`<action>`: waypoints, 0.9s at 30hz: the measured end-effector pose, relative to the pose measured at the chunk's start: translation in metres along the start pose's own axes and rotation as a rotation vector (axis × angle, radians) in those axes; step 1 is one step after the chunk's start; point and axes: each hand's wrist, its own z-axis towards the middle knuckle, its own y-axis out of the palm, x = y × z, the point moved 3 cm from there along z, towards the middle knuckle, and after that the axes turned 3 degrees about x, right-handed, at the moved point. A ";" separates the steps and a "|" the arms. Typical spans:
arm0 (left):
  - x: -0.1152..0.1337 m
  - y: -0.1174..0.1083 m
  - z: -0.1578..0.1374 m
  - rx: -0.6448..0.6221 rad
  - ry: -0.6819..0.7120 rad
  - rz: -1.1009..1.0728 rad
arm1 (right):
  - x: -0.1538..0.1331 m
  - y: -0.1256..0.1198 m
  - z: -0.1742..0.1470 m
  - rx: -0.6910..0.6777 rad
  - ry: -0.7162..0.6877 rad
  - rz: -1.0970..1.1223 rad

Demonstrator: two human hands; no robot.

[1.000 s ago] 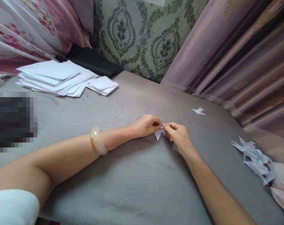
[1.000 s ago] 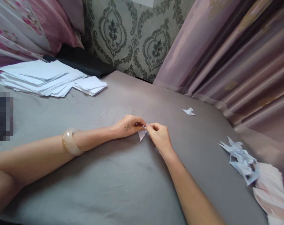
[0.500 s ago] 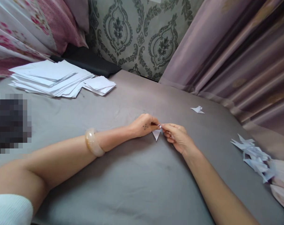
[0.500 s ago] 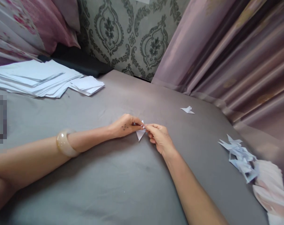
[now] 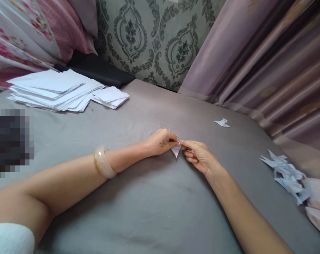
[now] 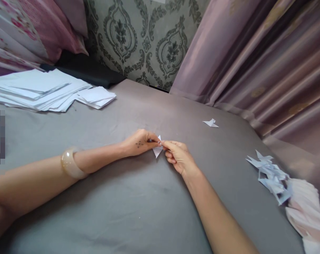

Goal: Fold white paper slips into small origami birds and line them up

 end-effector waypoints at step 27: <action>0.000 0.000 0.000 0.006 0.008 -0.056 | -0.001 -0.005 0.001 0.055 0.010 -0.091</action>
